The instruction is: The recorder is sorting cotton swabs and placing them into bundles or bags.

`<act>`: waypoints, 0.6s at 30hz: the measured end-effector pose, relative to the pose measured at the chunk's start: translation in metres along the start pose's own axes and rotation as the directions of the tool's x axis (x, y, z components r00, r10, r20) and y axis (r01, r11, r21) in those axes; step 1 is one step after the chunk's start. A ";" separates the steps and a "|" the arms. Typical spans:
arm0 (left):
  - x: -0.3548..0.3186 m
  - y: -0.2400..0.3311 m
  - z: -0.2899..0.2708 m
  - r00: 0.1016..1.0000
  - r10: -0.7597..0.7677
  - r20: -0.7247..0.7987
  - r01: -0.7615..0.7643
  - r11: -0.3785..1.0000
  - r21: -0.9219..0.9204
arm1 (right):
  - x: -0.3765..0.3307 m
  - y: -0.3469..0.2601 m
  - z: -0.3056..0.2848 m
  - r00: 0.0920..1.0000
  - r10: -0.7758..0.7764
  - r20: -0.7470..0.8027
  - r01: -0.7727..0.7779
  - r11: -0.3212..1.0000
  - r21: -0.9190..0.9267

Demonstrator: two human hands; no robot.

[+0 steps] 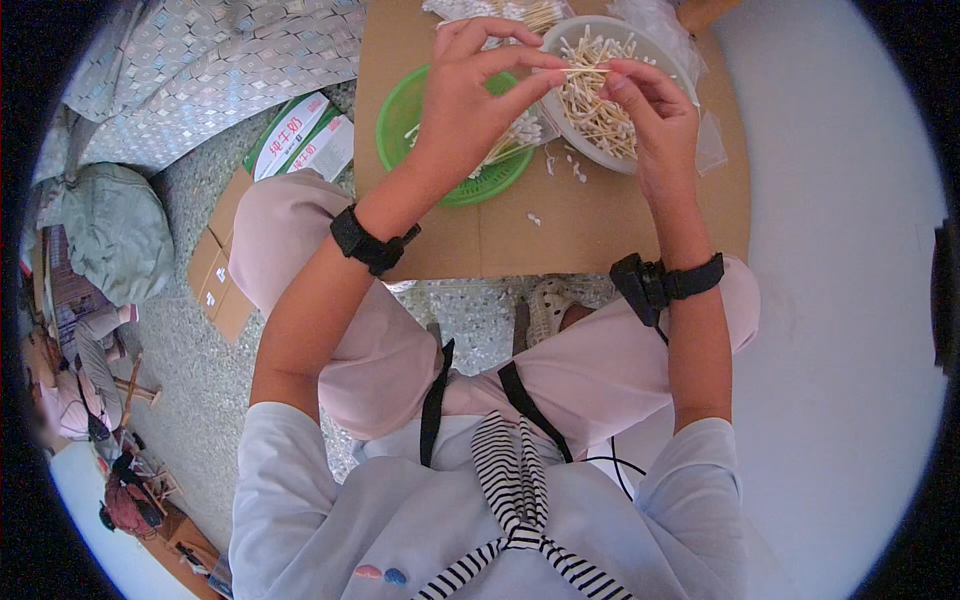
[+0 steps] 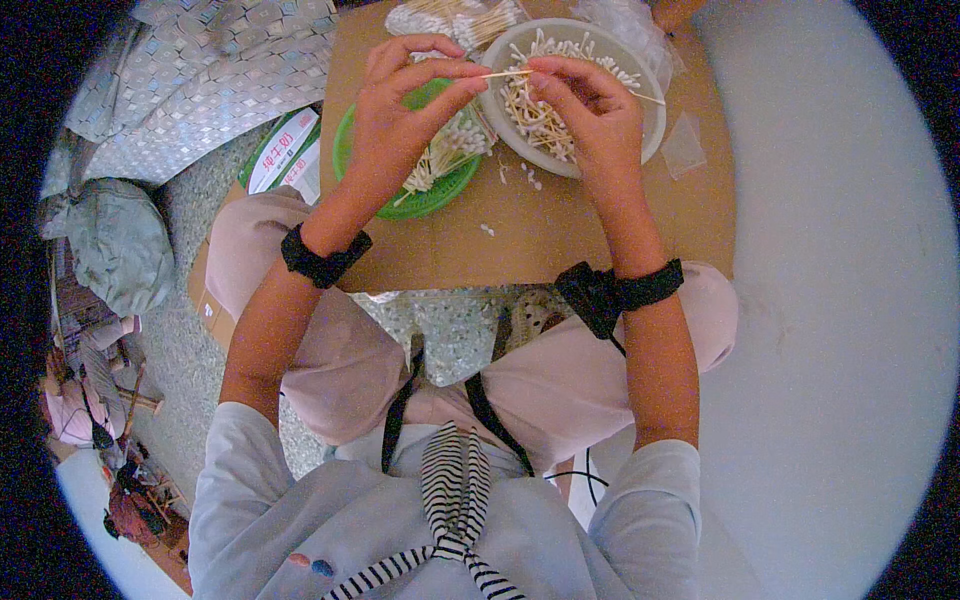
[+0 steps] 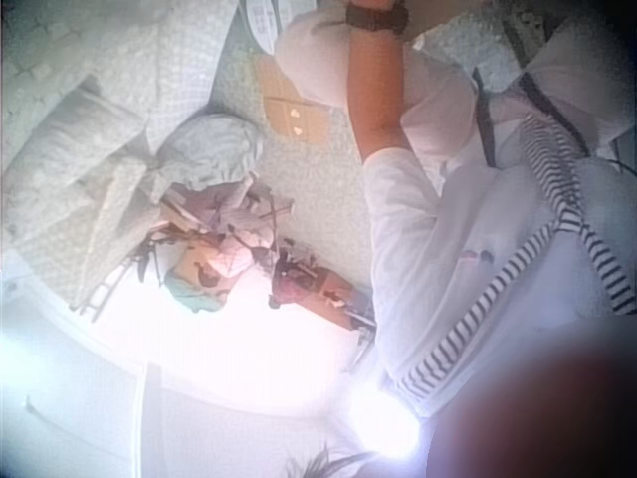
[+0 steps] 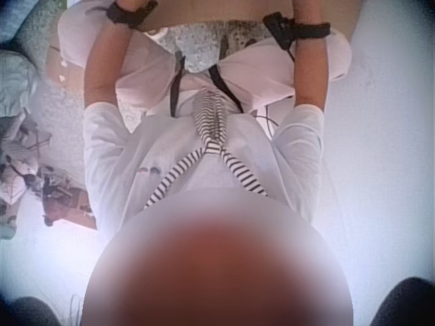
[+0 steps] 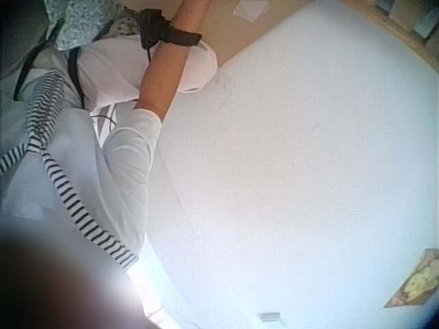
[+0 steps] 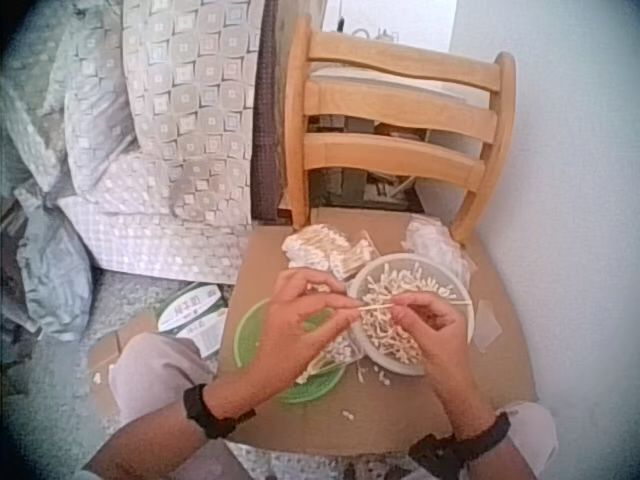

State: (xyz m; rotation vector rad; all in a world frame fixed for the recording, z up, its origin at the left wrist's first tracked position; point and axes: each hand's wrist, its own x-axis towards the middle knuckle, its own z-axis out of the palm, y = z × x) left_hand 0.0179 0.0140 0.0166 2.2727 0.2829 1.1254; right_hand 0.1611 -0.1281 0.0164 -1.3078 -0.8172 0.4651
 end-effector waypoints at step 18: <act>0.002 -0.015 -0.017 0.882 0.161 0.444 -0.302 0.915 0.269 | -0.005 -0.005 0.001 0.999 -0.041 0.028 0.049 0.892 -0.449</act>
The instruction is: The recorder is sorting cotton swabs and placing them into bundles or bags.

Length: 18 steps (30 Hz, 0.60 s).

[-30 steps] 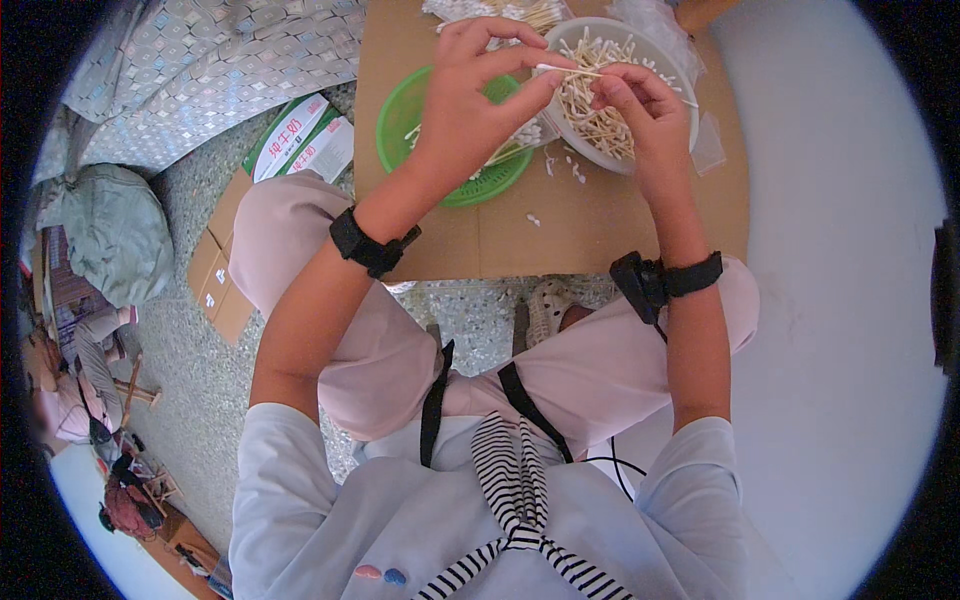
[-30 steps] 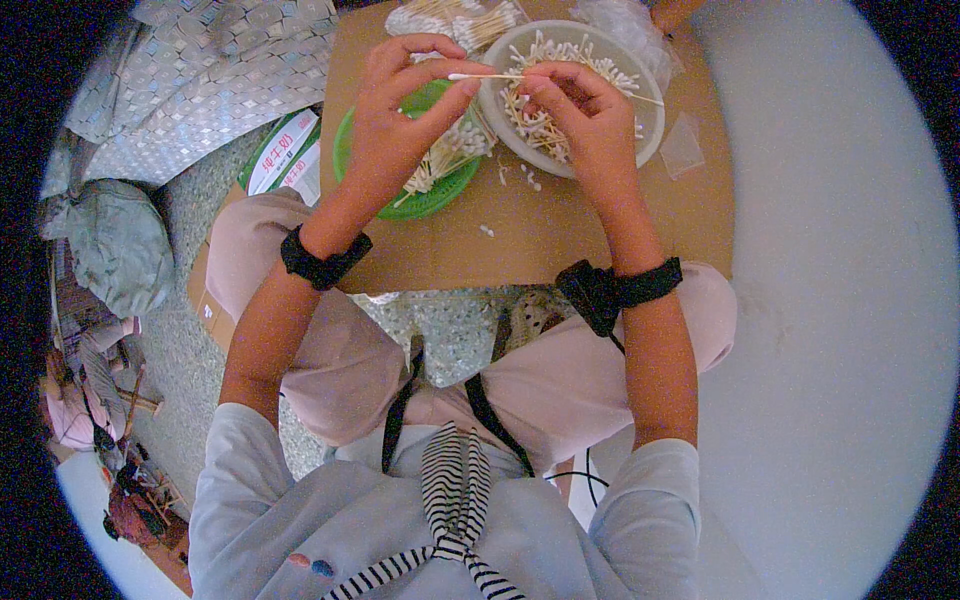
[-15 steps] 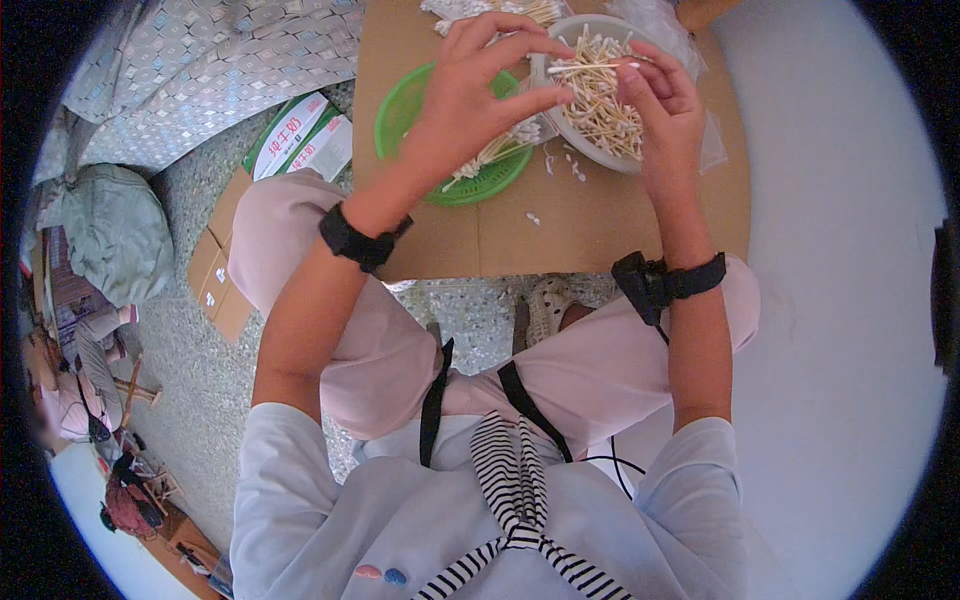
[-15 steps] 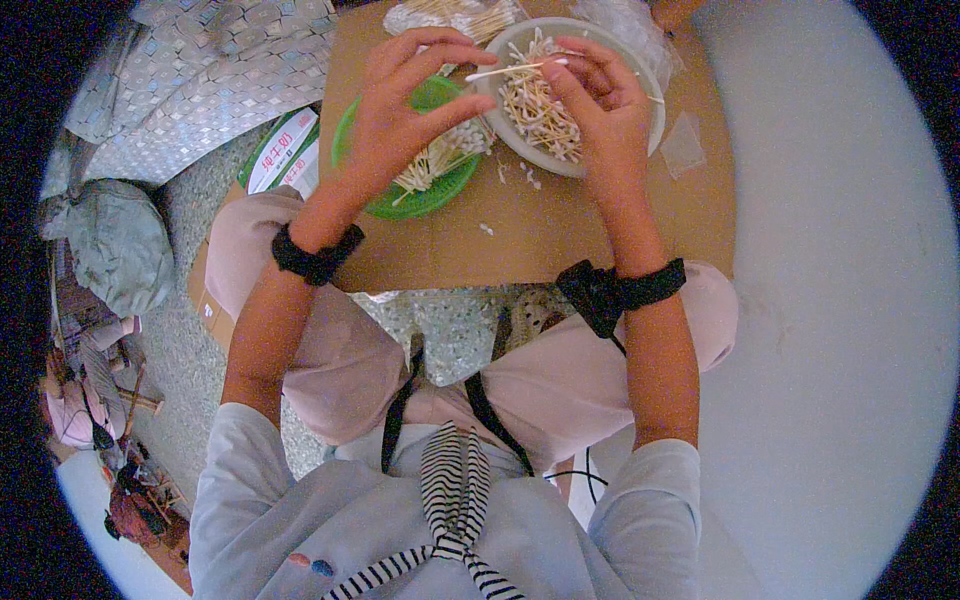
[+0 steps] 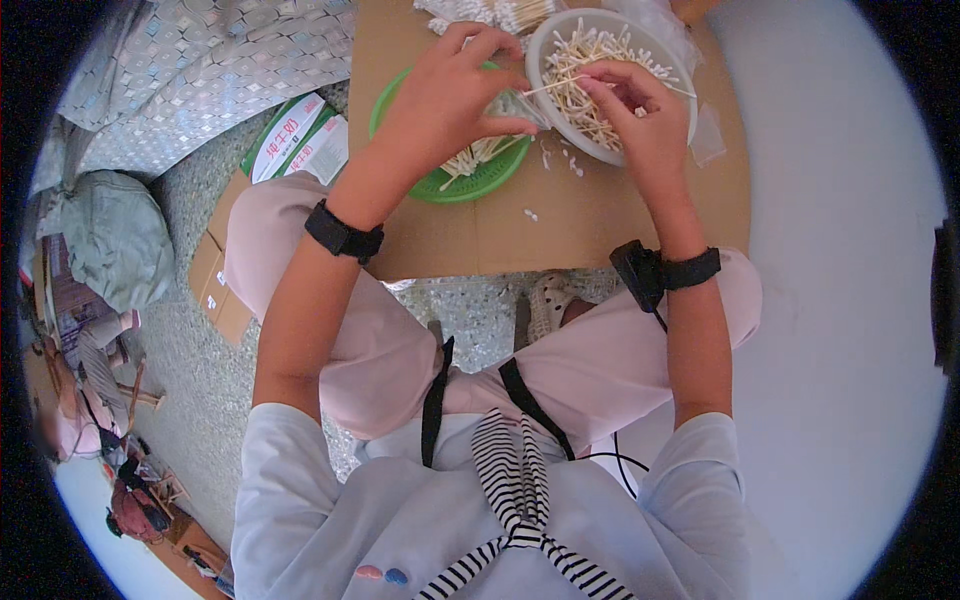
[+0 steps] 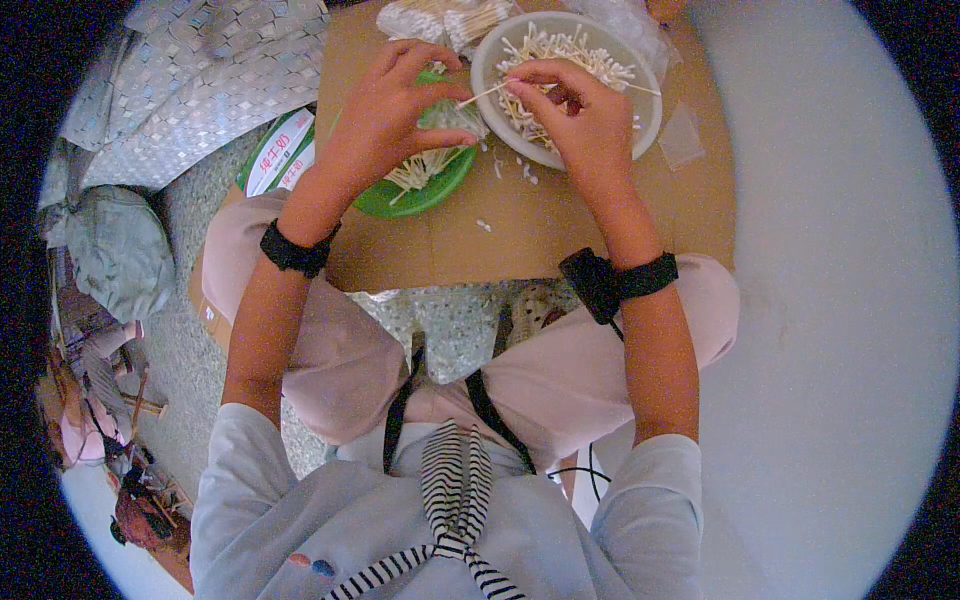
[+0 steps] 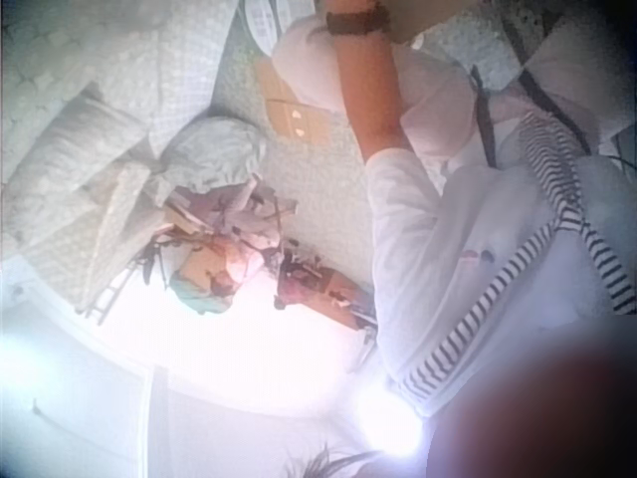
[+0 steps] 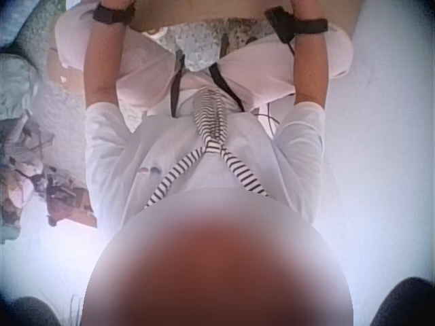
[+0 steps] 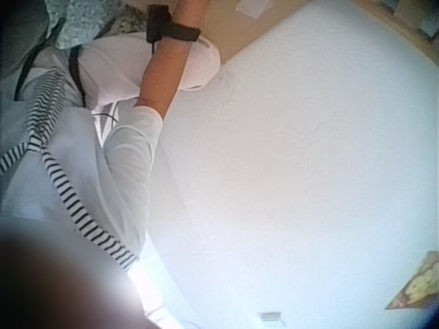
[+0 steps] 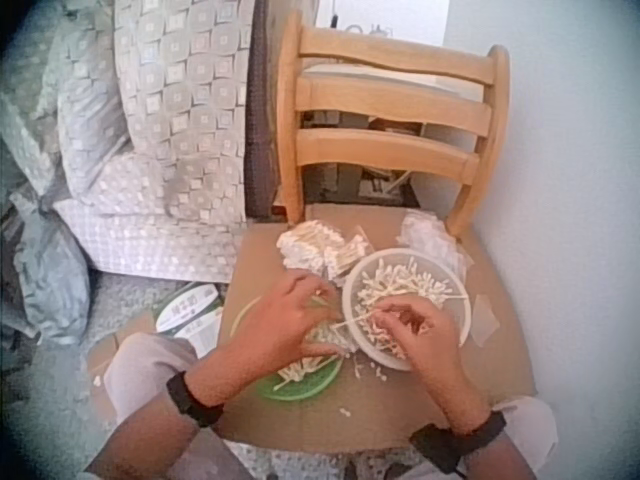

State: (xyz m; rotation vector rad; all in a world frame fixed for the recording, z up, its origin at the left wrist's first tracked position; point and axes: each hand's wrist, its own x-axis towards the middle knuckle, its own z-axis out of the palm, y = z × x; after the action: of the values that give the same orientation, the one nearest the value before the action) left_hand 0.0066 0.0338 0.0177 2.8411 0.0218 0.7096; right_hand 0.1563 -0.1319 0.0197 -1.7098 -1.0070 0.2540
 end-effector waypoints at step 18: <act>-0.003 0.010 0.002 0.999 -0.047 0.000 0.046 0.967 -0.249 | -0.006 0.001 0.012 0.990 -0.104 0.100 0.104 0.995 0.001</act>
State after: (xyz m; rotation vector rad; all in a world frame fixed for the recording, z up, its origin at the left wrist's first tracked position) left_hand 0.0045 0.0232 0.0170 2.5900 0.0003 0.6606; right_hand 0.1455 -0.1278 0.0121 -1.6560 -1.1673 0.2713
